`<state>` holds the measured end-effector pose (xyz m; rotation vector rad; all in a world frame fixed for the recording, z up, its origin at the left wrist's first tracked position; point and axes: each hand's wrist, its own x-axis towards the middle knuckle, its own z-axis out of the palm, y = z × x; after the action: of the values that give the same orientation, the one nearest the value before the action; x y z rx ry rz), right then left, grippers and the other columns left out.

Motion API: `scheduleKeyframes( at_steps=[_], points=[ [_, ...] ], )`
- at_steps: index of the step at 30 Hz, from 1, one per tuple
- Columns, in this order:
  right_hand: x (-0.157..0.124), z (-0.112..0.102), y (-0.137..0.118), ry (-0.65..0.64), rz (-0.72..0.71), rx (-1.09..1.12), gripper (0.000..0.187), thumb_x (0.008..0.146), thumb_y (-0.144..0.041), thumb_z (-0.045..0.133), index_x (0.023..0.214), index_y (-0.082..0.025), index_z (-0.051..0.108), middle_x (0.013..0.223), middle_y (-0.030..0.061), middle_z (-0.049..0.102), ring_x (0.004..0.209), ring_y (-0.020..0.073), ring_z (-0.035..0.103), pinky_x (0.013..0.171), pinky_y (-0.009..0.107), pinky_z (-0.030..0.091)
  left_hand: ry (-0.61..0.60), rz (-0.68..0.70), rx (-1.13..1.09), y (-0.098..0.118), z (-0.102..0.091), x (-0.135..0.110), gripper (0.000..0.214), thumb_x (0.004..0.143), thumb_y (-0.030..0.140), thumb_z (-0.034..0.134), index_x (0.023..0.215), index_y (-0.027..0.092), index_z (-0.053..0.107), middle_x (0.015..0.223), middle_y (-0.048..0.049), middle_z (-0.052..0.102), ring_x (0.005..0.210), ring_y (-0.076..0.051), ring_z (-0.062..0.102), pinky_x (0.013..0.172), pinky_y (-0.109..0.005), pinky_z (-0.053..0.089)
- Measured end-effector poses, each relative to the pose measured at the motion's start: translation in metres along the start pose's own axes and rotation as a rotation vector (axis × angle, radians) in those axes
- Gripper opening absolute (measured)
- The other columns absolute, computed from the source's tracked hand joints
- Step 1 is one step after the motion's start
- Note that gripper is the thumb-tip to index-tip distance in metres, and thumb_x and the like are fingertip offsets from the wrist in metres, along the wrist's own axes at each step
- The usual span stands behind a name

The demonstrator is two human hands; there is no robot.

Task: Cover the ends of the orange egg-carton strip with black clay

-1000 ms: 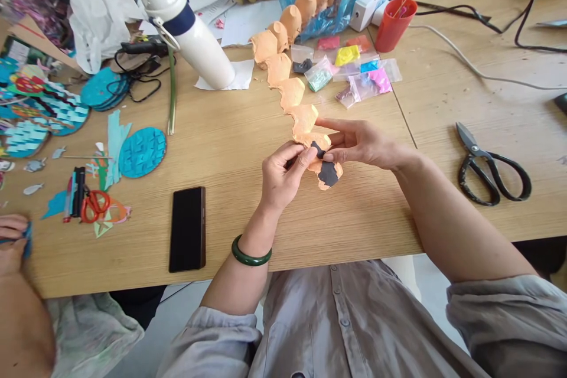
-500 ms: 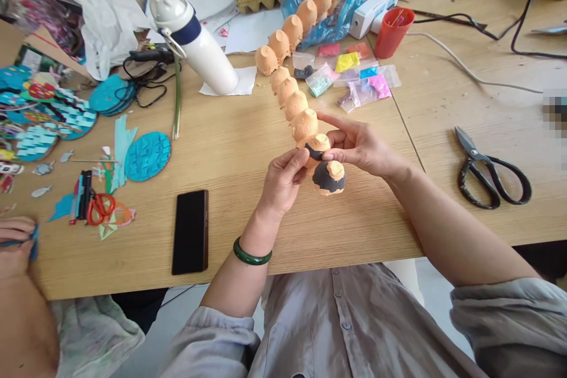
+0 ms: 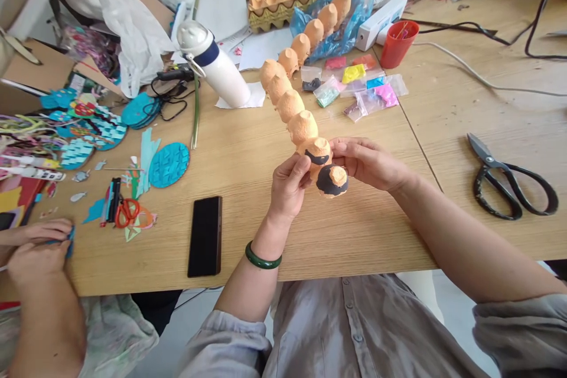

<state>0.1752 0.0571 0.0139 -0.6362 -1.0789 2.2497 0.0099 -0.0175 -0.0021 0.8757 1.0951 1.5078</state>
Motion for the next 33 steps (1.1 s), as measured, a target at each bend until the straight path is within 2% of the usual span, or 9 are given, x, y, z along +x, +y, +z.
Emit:
scheduleKeyframes(
  at_steps=[5,9,13,16,18,21,24,27,33],
  points=[
    [-0.001,0.002,-0.001,-0.031,0.049,0.045,0.04,0.064,-0.039,0.101,0.082,-0.014,0.076,0.071,-0.0005,0.073,0.059,0.0089,0.066,0.058,0.018,0.056,-0.01,0.019,0.118,0.0,-0.006,0.001,0.063,0.078,0.072,0.078,0.059,0.02,0.049,0.055,0.0065,0.029,0.049,-0.007,0.024,0.047,-0.028,0.021],
    [-0.002,0.002,-0.004,-0.016,-0.001,0.045,0.041,0.064,-0.042,0.101,0.071,-0.015,0.071,0.06,-0.0034,0.065,0.05,0.007,0.057,0.049,0.018,0.049,0.023,0.133,0.307,0.0,-0.018,0.002,0.056,0.089,0.068,0.07,0.066,0.018,0.06,0.062,0.0038,0.047,0.052,-0.006,0.032,0.05,-0.026,0.029],
    [-0.001,0.0,-0.005,-0.011,-0.056,0.015,0.041,0.066,-0.041,0.1,0.072,-0.015,0.07,0.061,-0.004,0.065,0.051,0.0067,0.056,0.051,0.019,0.048,0.138,0.271,0.35,0.003,-0.025,0.001,0.049,0.077,0.062,0.085,0.092,0.02,0.064,0.082,0.0034,0.06,0.051,-0.003,0.035,0.046,-0.021,0.026],
    [-0.002,-0.002,-0.004,-0.019,-0.073,-0.013,0.04,0.067,-0.04,0.1,0.073,-0.015,0.07,0.066,-0.0027,0.068,0.056,0.0073,0.059,0.053,0.019,0.048,0.149,0.409,0.453,0.006,-0.025,0.0,0.066,0.073,0.06,0.09,0.125,0.026,0.066,0.113,-0.0031,0.069,0.05,0.001,0.03,0.043,-0.02,0.022],
    [-0.002,-0.002,-0.003,-0.036,-0.074,-0.029,0.039,0.068,-0.039,0.1,0.073,-0.015,0.07,0.066,-0.0026,0.068,0.057,0.0073,0.059,0.054,0.019,0.047,0.093,0.46,0.54,0.008,-0.025,0.0,0.079,0.076,0.062,0.087,0.144,0.032,0.06,0.14,-0.0102,0.065,0.051,0.002,0.031,0.042,-0.02,0.022],
    [-0.004,-0.001,-0.003,-0.057,-0.073,-0.047,0.038,0.069,-0.04,0.099,0.074,-0.015,0.072,0.067,-0.002,0.069,0.058,0.0075,0.059,0.056,0.02,0.046,-0.029,0.487,0.606,0.008,-0.026,0.0,0.085,0.079,0.065,0.082,0.154,0.039,0.054,0.161,-0.0139,0.052,0.058,-0.002,0.047,0.044,-0.02,0.034],
    [-0.007,0.003,-0.003,-0.072,-0.064,-0.065,0.038,0.07,-0.042,0.099,0.075,-0.015,0.073,0.07,-0.0014,0.069,0.06,0.0081,0.059,0.057,0.021,0.047,-0.098,0.512,0.593,0.007,-0.026,0.001,0.084,0.081,0.065,0.079,0.157,0.043,0.05,0.167,-0.0121,0.047,0.073,-0.011,0.065,0.052,-0.024,0.049],
    [-0.009,0.007,-0.004,-0.085,-0.067,-0.075,0.039,0.071,-0.044,0.098,0.075,-0.015,0.071,0.07,-0.0017,0.068,0.061,0.0084,0.059,0.057,0.022,0.046,-0.118,0.532,0.58,0.008,-0.026,0.001,0.082,0.082,0.065,0.078,0.157,0.042,0.051,0.169,-0.0111,0.045,0.091,-0.021,0.073,0.059,-0.028,0.059],
    [-0.012,0.011,-0.005,-0.1,-0.104,-0.161,0.039,0.074,-0.046,0.095,0.078,-0.015,0.071,0.072,-0.0004,0.069,0.064,0.0104,0.06,0.062,0.025,0.048,-0.153,0.581,0.585,0.011,-0.027,-0.001,0.073,0.087,0.061,0.076,0.153,0.037,0.057,0.172,-0.0084,0.041,0.13,-0.039,0.067,0.072,-0.037,0.068]
  ],
)
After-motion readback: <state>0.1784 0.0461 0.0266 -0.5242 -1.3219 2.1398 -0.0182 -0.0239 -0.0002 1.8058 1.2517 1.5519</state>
